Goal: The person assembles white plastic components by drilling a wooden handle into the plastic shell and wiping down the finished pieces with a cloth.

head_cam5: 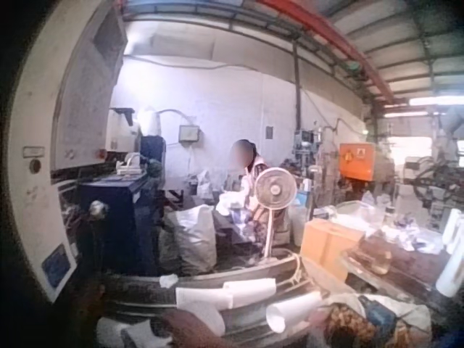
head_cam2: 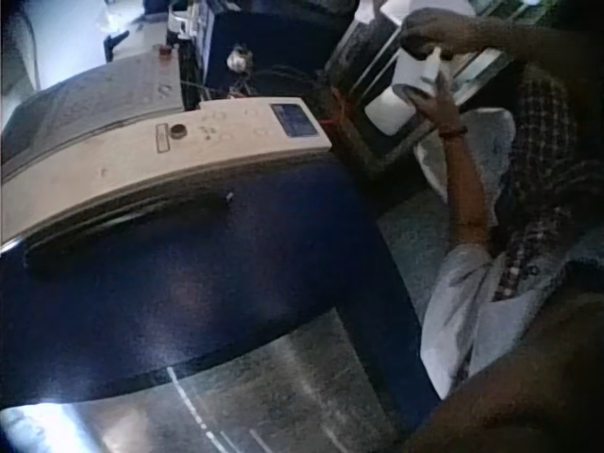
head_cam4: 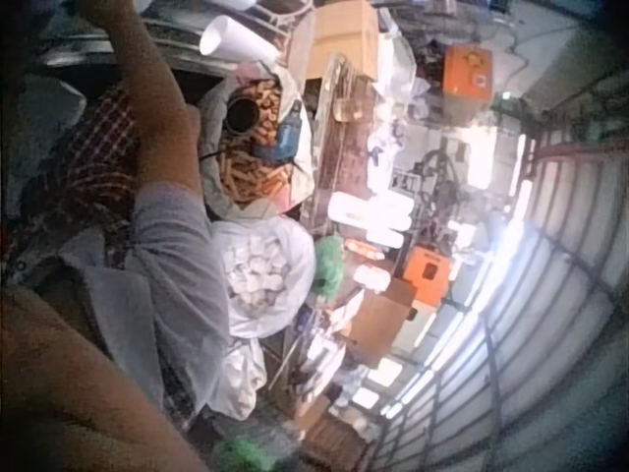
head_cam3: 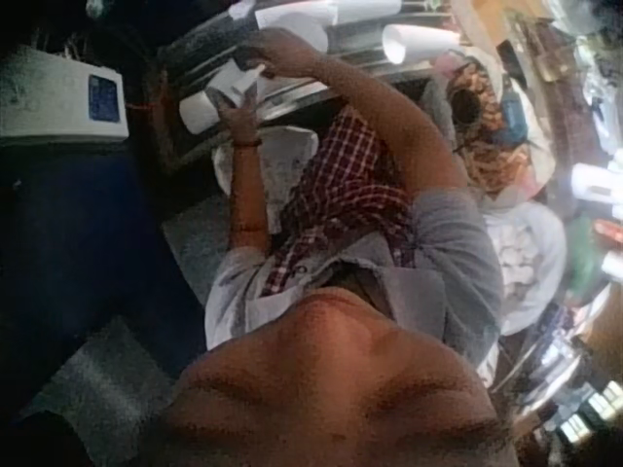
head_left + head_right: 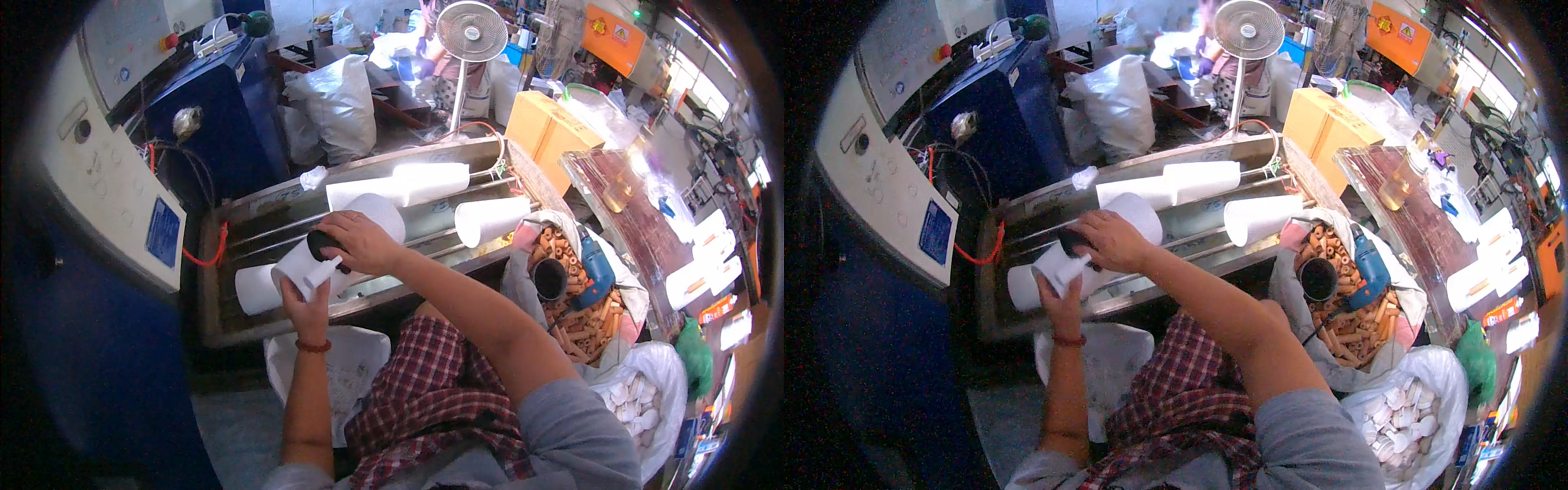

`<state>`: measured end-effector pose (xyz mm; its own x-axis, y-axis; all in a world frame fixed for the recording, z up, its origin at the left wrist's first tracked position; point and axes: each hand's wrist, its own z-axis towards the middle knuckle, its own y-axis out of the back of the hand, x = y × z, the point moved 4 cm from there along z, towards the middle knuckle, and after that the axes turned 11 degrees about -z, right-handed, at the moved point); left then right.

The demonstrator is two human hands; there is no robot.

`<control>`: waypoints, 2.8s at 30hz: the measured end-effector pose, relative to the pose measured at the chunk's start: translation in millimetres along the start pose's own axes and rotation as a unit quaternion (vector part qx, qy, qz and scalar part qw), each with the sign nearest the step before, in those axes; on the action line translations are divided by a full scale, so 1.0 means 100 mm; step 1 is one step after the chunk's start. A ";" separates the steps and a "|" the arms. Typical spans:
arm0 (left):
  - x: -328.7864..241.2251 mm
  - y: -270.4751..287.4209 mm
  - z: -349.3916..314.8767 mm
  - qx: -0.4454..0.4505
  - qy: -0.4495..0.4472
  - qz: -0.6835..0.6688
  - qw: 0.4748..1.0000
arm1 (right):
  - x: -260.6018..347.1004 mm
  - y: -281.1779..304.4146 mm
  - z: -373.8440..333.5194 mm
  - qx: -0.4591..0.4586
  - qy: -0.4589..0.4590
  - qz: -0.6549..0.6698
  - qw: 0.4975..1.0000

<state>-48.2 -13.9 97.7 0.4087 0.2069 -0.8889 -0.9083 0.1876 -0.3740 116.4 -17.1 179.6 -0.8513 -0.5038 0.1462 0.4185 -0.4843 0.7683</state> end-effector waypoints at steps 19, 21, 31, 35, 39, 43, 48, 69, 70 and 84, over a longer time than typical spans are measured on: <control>-0.14 -0.10 -0.55 0.044 -0.056 0.088 0.994 | -1.34 0.09 -0.55 0.234 -0.321 0.040 0.917; -0.15 0.00 -0.58 0.028 -0.072 0.105 0.991 | -1.27 0.18 -0.53 0.215 -0.353 0.078 0.907; -0.38 -0.09 -0.52 -0.134 0.131 -0.179 0.966 | 0.13 1.32 -0.72 -0.014 -0.267 0.225 0.937; -0.50 -0.27 -0.66 -0.056 0.172 -0.194 0.964 | 0.34 1.61 -1.17 0.069 -0.168 0.088 0.979; -0.43 -0.38 -0.82 -0.001 0.315 -0.333 0.889 | 0.48 1.96 -1.78 0.004 0.049 -0.034 0.998; -0.36 -0.16 -1.14 0.069 0.411 -0.310 0.855 | 0.81 2.18 -2.27 0.038 0.149 -0.140 0.978; -0.12 -0.28 -1.64 0.078 0.451 -0.148 0.877 | 0.80 2.54 -3.19 0.079 -0.015 -0.184 0.980; -0.09 -0.38 -1.68 0.189 0.256 0.405 0.857 | -1.80 2.97 -6.08 0.196 -0.734 -0.340 0.554; -0.11 -0.41 -1.69 0.191 0.240 0.383 0.872 | -1.79 2.95 -6.15 0.179 -0.735 -0.358 0.548; -0.07 -0.54 -1.65 0.209 0.171 0.240 0.933 | -0.81 3.39 -5.96 -0.215 -0.725 -0.081 0.650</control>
<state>-17.2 -184.1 80.3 -0.1526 0.0591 -0.9865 -0.8361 0.5245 0.1608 516.0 -566.7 56.4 -0.1682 0.6303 0.7580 0.0702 -0.7593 0.6469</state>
